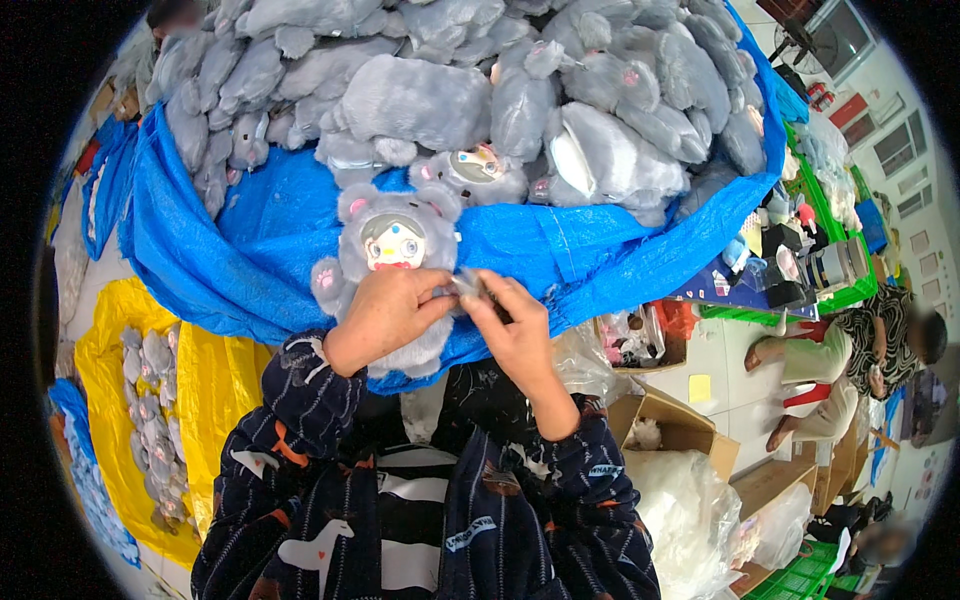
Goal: The person picks up grey stuffed animals from a large blue sack, uses scissors to trim loose threads or tags, and returns them to the sack. The process is repeated for multiple items.
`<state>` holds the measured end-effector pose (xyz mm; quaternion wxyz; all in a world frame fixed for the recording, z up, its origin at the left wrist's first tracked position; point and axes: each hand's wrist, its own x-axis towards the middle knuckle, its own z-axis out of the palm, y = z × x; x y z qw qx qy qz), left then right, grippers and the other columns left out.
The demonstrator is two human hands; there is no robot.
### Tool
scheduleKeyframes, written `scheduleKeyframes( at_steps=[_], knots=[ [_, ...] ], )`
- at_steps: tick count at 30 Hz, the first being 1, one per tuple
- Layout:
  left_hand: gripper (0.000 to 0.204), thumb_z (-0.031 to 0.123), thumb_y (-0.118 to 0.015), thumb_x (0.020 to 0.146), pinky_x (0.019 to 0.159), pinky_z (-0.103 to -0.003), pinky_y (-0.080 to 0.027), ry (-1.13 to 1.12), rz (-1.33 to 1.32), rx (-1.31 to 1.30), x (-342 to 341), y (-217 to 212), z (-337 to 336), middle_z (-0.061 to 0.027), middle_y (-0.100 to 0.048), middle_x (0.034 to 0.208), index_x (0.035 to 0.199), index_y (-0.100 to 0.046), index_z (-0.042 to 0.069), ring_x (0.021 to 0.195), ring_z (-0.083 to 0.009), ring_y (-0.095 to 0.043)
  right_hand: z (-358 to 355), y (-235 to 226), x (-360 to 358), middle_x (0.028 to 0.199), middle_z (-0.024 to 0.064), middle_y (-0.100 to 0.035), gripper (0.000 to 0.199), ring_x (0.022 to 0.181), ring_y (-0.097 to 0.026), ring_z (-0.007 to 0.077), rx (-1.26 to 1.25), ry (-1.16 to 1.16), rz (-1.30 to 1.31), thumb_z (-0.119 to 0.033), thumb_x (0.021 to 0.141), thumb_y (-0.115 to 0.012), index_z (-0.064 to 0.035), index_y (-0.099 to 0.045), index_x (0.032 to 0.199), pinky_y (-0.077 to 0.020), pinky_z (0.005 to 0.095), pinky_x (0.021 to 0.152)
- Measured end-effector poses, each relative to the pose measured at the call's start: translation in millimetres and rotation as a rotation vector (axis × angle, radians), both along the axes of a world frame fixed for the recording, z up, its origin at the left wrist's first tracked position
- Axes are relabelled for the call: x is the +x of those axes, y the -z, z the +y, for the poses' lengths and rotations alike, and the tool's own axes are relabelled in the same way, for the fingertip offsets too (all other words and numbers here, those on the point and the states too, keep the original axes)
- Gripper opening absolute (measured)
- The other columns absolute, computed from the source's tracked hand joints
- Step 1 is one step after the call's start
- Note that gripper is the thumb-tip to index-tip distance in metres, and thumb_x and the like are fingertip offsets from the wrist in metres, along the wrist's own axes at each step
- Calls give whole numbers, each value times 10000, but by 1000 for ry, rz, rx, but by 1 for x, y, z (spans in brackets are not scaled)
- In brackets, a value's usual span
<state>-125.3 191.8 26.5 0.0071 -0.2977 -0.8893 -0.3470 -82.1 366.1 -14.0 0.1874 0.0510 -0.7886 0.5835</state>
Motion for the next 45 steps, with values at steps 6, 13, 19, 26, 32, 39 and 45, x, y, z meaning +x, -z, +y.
scheduleKeyframes(
  at_steps=[6,13,19,26,32,39,45],
  knots=[
    [222,273,-639,810,533,-392,-456,-19,9,24,-1,4,2,-137,-609,642,908,-663,75,607,-310,-613,13,-26,-4,762,-17,-523,348,603,-435,54,-403,-42,-95,-101,797,-709,12,-603,1109,-371,211,535],
    [224,259,-660,783,508,-383,-434,-19,-4,32,-1,3,0,-114,-583,591,921,-670,84,560,-291,-592,-6,-1,-17,723,62,-537,222,627,-540,166,341,10,226,-81,749,-721,-16,-637,944,-442,294,559],
    [218,272,-657,784,543,-398,-460,-45,-45,29,-1,1,-3,-123,-602,618,906,-672,92,596,-298,-604,3,-23,0,616,-67,-386,242,462,-273,19,-929,-78,-292,-241,910,-602,-121,-488,734,-199,202,406],
    [207,237,-681,777,477,-354,-397,-23,-6,102,-2,7,-3,-94,-520,531,918,-669,85,483,-242,-535,18,-17,17,691,68,-600,200,577,-542,126,48,-27,-223,-204,868,-646,-7,-612,864,-414,255,519],
    [223,239,-684,775,479,-344,-402,-36,14,92,-2,3,-3,-96,-520,532,942,-675,91,483,-238,-536,-4,-17,-7,717,102,-654,185,641,-610,131,205,94,-137,-128,836,-662,42,-621,898,-473,295,573],
    [216,242,-640,813,547,-369,-461,-24,-96,143,-1,-11,-8,-131,-621,678,932,-657,63,614,-279,-612,13,-48,50,899,65,-649,319,773,-590,98,103,-644,-410,-184,810,-698,-13,-633,1071,-457,236,659],
    [186,144,-646,827,532,-260,-441,-197,188,491,36,-13,-60,-84,-614,692,959,-648,13,572,-159,-572,7,-13,32,735,123,-655,267,650,-593,119,85,130,-181,-173,817,-691,30,-649,985,-474,276,599]
  ],
)
